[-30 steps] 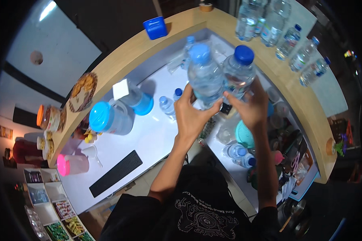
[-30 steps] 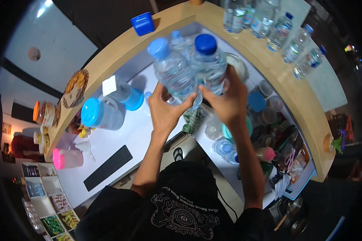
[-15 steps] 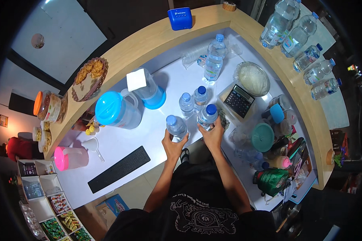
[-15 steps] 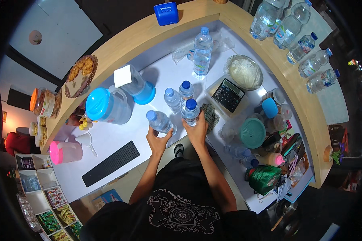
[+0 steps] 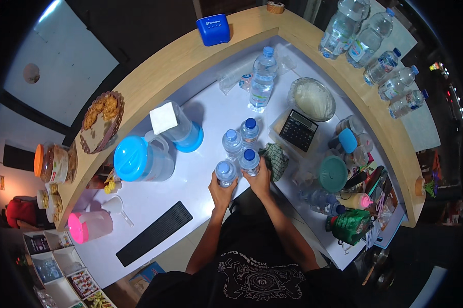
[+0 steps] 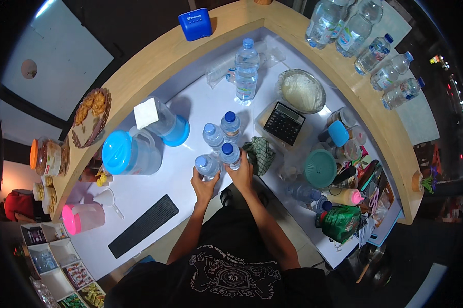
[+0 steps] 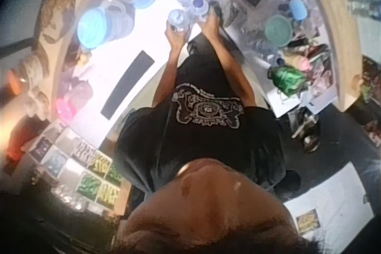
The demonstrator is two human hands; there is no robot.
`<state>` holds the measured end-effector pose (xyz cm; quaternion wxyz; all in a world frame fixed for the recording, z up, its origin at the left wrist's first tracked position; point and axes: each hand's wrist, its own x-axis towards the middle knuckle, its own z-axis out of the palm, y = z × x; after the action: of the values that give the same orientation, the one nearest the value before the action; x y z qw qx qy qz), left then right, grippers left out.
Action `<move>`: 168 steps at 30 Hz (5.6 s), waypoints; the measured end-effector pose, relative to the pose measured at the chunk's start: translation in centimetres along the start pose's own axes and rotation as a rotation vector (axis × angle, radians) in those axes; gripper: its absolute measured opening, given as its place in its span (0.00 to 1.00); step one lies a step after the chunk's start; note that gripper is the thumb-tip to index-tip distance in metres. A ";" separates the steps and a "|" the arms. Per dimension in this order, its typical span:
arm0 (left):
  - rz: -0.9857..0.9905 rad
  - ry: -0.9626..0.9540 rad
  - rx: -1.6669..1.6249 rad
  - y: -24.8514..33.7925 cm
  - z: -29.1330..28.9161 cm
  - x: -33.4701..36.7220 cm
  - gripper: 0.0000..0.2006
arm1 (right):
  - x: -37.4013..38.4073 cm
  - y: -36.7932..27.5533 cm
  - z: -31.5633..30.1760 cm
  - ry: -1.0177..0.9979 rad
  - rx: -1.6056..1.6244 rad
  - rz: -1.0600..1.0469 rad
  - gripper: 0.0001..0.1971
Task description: Cleaning a restaurant counter with a cloth and organizing water bottles on a shelf.
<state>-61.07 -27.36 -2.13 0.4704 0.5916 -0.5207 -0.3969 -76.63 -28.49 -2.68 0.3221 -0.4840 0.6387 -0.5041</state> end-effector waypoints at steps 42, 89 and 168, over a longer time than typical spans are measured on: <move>0.531 -0.733 -0.512 34.9 41.6 6.5 0.27 | 14.3 -10.8 -48.2 0.854 -0.407 -0.207 0.38; 0.652 -0.173 -0.424 38.3 23.9 4.8 0.29 | 15.5 -23.7 -36.6 0.332 -0.060 -0.343 0.25; 0.754 0.161 -0.004 10.7 -6.4 -5.7 0.08 | -4.1 -19.7 -5.2 -0.704 0.205 0.012 0.28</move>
<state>-58.37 -20.97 9.67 0.6239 0.3870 -0.6623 -0.1495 -74.22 -23.35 17.27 0.5718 -0.5895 0.4377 -0.3660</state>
